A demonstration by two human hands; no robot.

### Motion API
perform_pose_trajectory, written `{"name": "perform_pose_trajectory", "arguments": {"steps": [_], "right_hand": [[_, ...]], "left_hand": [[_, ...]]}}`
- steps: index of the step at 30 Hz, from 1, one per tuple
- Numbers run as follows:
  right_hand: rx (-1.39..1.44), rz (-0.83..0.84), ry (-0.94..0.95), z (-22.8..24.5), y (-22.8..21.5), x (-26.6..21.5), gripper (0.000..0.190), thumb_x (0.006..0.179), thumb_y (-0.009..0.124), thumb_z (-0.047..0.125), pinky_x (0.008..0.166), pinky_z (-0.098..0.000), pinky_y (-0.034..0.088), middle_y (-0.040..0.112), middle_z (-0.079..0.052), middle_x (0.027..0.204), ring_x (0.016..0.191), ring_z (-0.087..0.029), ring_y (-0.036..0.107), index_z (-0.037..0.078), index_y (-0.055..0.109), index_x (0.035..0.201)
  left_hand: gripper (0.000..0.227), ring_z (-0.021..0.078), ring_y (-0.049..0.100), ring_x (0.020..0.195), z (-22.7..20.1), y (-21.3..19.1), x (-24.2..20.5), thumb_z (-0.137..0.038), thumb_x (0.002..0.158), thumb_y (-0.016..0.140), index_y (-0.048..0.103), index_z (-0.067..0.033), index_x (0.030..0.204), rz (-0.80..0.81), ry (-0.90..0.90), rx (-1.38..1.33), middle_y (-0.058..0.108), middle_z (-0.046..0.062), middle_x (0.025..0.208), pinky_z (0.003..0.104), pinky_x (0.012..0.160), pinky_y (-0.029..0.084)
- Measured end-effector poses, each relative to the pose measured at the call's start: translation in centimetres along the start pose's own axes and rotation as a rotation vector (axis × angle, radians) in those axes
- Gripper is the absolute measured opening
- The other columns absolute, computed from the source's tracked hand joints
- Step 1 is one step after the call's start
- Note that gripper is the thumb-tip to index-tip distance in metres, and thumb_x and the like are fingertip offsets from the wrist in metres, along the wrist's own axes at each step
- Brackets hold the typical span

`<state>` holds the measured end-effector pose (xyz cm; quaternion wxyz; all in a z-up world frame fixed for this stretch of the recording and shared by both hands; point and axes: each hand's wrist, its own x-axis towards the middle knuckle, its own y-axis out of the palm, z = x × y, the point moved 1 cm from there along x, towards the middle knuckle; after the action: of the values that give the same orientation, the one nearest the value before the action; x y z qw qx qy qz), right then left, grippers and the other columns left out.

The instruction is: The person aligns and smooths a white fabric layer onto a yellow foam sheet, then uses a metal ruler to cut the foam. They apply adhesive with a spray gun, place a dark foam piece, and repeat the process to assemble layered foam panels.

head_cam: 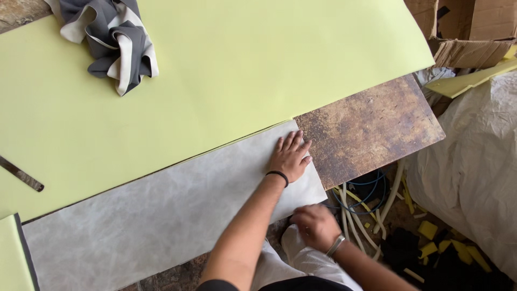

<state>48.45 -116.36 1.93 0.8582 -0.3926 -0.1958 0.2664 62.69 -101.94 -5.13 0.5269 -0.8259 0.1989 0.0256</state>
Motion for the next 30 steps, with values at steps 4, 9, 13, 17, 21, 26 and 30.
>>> {"name": "perform_pose_trajectory", "arguments": {"steps": [4, 9, 13, 17, 21, 26, 30], "right_hand": [[0.184, 0.244, -0.177, 4.3, 5.3, 3.4, 0.036, 0.081, 0.075, 0.024, 0.112, -0.0512, 0.039, 0.067, -0.015, 0.131, 0.128, -0.034, 0.058, 0.01, 0.073, 0.114], [-0.31, 0.622, 0.048, 2.5, 8.2, 14.1, 0.064, 0.099, 0.059, 0.043, 0.13, -0.058, 0.006, 0.038, -0.01, 0.161, 0.154, -0.03, 0.025, 0.022, 0.037, 0.154], [-0.56, 0.516, 0.347, -5.0, 3.9, 19.5, 0.09, 0.095, 0.018, 0.077, 0.121, -0.0483, -0.002, -0.006, -0.011, 0.17, 0.155, -0.026, -0.003, 0.02, 0.001, 0.163], [-0.632, 0.417, 0.481, -8.3, 2.8, 20.6, 0.098, 0.093, 0.013, 0.08, 0.125, -0.0432, -0.001, -0.008, -0.01, 0.169, 0.156, -0.025, -0.006, 0.011, -0.003, 0.162], [-0.66, 0.354, 0.495, -7.4, 4.5, 19.8, 0.092, 0.099, 0.01, 0.074, 0.126, -0.0453, 0.0, -0.006, -0.013, 0.169, 0.156, -0.027, -0.005, 0.008, -0.002, 0.162], [-0.577, 0.49, 0.395, 0.7, 8.9, 13.9, 0.088, 0.1, 0.007, 0.069, 0.123, -0.0482, -0.005, -0.009, -0.014, 0.17, 0.156, -0.028, -0.006, 0.007, -0.005, 0.161], [-0.592, 0.634, 0.436, -0.3, 5.8, 10.5, 0.095, 0.093, 0.007, 0.079, 0.122, -0.0475, -0.006, -0.015, -0.012, 0.169, 0.155, -0.028, -0.01, 0.015, -0.012, 0.161]], "left_hand": [[0.057, 0.0245, 0.024, 0.158, 3.5, 0.8, -3.2, -0.05, 0.106, 0.038, 0.042, -0.0245, 0.157, -0.132, 0.033, -0.376, 0.035, 0.008, 0.168, 0.043, 0.131, 0.015], [0.054, 0.0302, 0.024, 0.158, 10.3, -0.9, -11.9, -0.05, 0.107, 0.046, 0.043, -0.0242, 0.155, -0.229, -0.196, -0.106, 0.035, 0.011, 0.168, 0.046, 0.131, 0.013], [0.069, 0.0297, 0.013, 0.155, 14.2, -2.9, -15.5, -0.057, 0.099, 0.043, 0.027, -0.0296, 0.161, -0.207, -0.311, 0.175, 0.015, 0.01, 0.17, 0.054, 0.124, 0.005], [0.073, 0.0289, 0.008, 0.155, 14.7, -3.1, -14.2, -0.065, 0.098, 0.035, 0.018, -0.034, 0.161, -0.095, -0.449, 0.232, 0.007, 0.007, 0.17, 0.054, 0.123, 0.002], [0.073, 0.0303, 0.009, 0.154, 14.0, -3.2, -13.5, -0.067, 0.097, 0.032, 0.017, -0.034, 0.161, -0.163, -0.421, 0.263, 0.008, 0.009, 0.169, 0.056, 0.121, 0.002], [0.074, 0.0302, 0.006, 0.156, 14.7, -3.2, -14.0, -0.065, 0.099, 0.034, 0.014, -0.0345, 0.162, -0.072, -0.456, 0.25, 0.005, 0.009, 0.171, 0.057, 0.123, 0.001], [0.075, 0.0297, 0.007, 0.157, 14.1, -2.6, -13.9, -0.064, 0.098, 0.038, 0.016, -0.034, 0.163, -0.164, -0.451, 0.231, 0.006, 0.008, 0.172, 0.057, 0.125, 0.001]]}}
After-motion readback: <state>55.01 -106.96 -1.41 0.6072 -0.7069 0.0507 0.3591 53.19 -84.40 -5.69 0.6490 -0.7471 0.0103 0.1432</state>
